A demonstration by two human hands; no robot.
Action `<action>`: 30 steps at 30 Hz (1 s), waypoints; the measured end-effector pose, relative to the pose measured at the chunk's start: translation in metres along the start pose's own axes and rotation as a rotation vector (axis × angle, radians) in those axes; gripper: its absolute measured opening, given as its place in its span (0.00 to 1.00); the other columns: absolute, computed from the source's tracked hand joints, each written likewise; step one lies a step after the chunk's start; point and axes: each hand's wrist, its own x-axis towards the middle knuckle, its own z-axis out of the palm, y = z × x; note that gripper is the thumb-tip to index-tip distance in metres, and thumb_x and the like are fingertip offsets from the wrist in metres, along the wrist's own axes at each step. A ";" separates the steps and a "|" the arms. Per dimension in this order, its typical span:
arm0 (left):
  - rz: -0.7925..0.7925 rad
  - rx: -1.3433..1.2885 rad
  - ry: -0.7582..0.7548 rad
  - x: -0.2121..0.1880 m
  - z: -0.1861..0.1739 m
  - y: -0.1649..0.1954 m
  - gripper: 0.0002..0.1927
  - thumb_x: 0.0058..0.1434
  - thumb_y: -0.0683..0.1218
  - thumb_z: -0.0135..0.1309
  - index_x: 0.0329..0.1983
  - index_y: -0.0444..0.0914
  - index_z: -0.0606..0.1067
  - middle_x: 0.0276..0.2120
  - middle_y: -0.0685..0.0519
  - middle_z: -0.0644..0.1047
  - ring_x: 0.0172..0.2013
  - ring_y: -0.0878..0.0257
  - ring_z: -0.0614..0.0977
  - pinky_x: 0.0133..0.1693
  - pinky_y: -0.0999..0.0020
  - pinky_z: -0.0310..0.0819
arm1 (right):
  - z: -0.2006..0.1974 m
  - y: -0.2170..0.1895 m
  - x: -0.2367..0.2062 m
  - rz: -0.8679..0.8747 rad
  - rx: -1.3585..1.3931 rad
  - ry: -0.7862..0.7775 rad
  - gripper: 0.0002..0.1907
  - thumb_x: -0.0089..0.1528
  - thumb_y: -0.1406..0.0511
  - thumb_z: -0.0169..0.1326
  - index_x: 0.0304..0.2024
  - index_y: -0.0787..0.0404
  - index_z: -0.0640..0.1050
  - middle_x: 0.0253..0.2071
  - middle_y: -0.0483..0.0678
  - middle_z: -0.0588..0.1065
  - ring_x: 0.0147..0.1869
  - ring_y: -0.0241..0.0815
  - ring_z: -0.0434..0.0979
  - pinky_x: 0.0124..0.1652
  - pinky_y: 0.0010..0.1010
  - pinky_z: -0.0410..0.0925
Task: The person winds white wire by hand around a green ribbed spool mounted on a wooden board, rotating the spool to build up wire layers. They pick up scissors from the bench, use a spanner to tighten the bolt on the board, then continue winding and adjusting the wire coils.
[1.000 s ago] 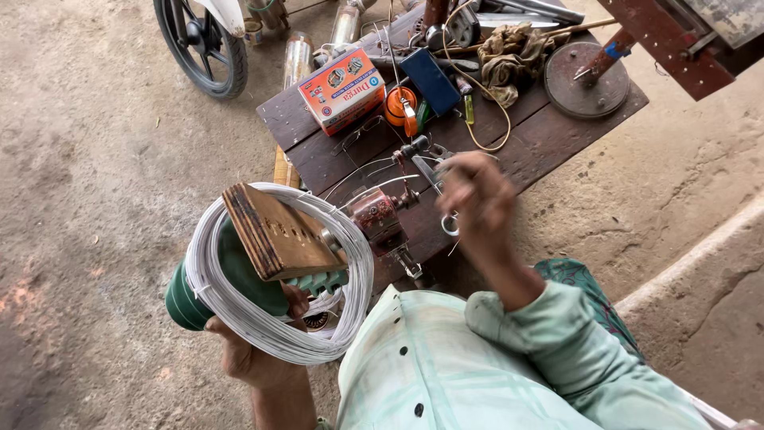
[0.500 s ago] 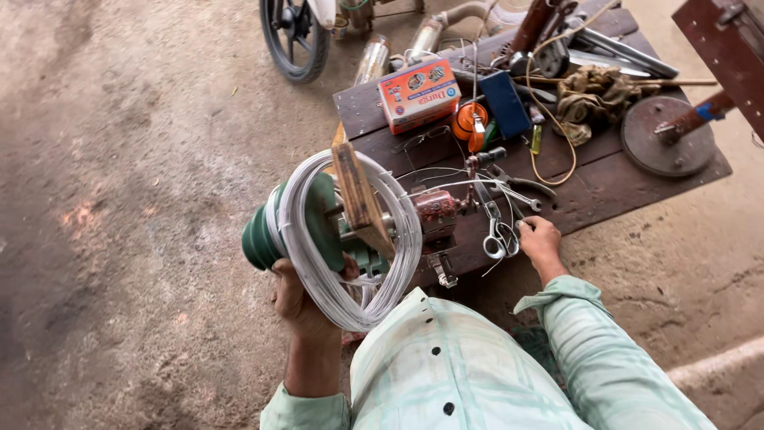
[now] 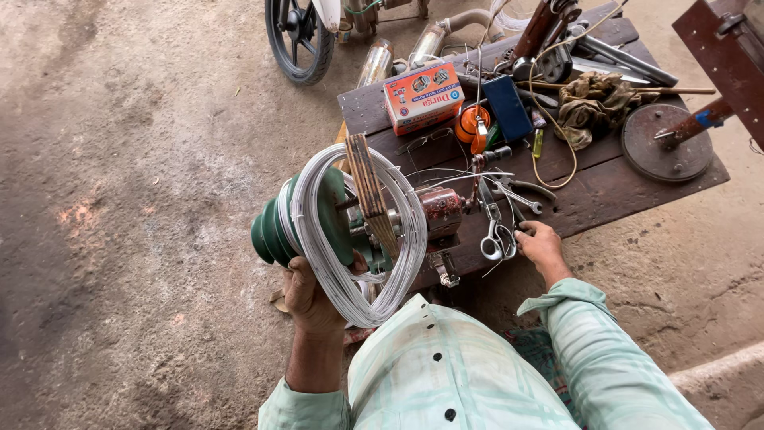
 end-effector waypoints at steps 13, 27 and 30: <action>0.035 0.153 0.019 -0.003 0.010 0.008 0.28 0.73 0.54 0.55 0.61 0.26 0.68 0.43 0.39 0.80 0.40 0.51 0.84 0.43 0.57 0.82 | 0.014 -0.158 -0.231 -1.351 -0.049 -0.337 0.24 0.59 0.51 0.66 0.44 0.63 0.78 0.41 0.52 0.78 0.41 0.45 0.81 0.38 0.34 0.75; -0.075 -0.025 0.048 -0.005 -0.002 0.021 0.23 0.72 0.52 0.53 0.63 0.32 0.69 0.47 0.42 0.80 0.43 0.51 0.85 0.45 0.55 0.82 | 0.082 -0.176 -0.294 -1.198 -0.140 -0.373 0.20 0.59 0.59 0.63 0.46 0.65 0.72 0.39 0.53 0.72 0.41 0.49 0.76 0.40 0.39 0.72; -0.062 -0.062 0.087 -0.003 -0.002 0.020 0.21 0.74 0.48 0.52 0.66 0.35 0.69 0.53 0.46 0.79 0.52 0.55 0.83 0.55 0.56 0.79 | 0.080 -0.163 -0.298 -0.908 0.220 -0.615 0.18 0.64 0.64 0.54 0.52 0.68 0.70 0.37 0.51 0.73 0.35 0.39 0.77 0.35 0.32 0.72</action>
